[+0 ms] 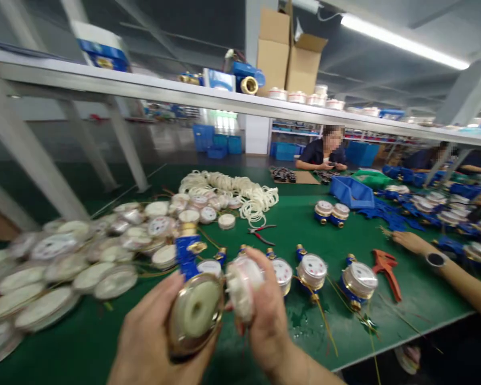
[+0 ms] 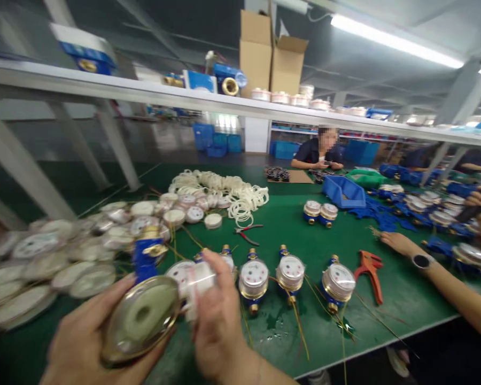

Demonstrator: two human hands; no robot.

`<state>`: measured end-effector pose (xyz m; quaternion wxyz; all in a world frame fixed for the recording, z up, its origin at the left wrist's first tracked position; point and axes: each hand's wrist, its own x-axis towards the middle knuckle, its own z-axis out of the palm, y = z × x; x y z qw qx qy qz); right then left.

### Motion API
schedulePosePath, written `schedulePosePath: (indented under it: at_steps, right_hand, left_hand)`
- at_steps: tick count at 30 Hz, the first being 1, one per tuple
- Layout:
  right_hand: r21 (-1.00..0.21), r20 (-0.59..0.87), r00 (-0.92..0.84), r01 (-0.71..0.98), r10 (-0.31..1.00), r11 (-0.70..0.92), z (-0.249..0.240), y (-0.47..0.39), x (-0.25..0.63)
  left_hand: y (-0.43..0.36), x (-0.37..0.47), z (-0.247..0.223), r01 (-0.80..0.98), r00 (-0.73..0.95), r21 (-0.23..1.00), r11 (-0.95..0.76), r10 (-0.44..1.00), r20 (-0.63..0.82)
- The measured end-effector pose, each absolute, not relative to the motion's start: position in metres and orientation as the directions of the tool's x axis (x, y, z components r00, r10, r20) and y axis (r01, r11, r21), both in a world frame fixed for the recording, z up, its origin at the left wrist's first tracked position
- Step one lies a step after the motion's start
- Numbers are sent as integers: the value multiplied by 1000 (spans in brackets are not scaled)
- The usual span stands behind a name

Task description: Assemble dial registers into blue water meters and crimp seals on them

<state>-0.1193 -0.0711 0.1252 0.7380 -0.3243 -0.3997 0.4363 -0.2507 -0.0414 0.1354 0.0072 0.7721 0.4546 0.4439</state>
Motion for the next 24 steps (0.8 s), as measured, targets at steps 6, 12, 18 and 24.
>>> schedulePosePath:
  at_steps: [6, 12, 18, 24]
  right_hand:
    - [-763, 299, 433, -426, 850, 486, 100, -91, -65]
    - [-761, 397, 503, -288, 768, 581, 92, -103, -30]
    - [-787, 532, 457, -45, 713, 616, 86, -112, -3]
    - [-617, 767, 243, 530, 594, 581, 77, -124, 24]
  left_hand:
    - [-62, -197, 148, 587, 418, 337, -736, 632, 652]
    - [-75, -164, 156, 471, 522, 437, -767, 641, 563]
    - [-78, -143, 160, 411, 620, 516, -752, 645, 446]
    - [-77, -127, 155, 395, 673, 490, -777, 608, 422]
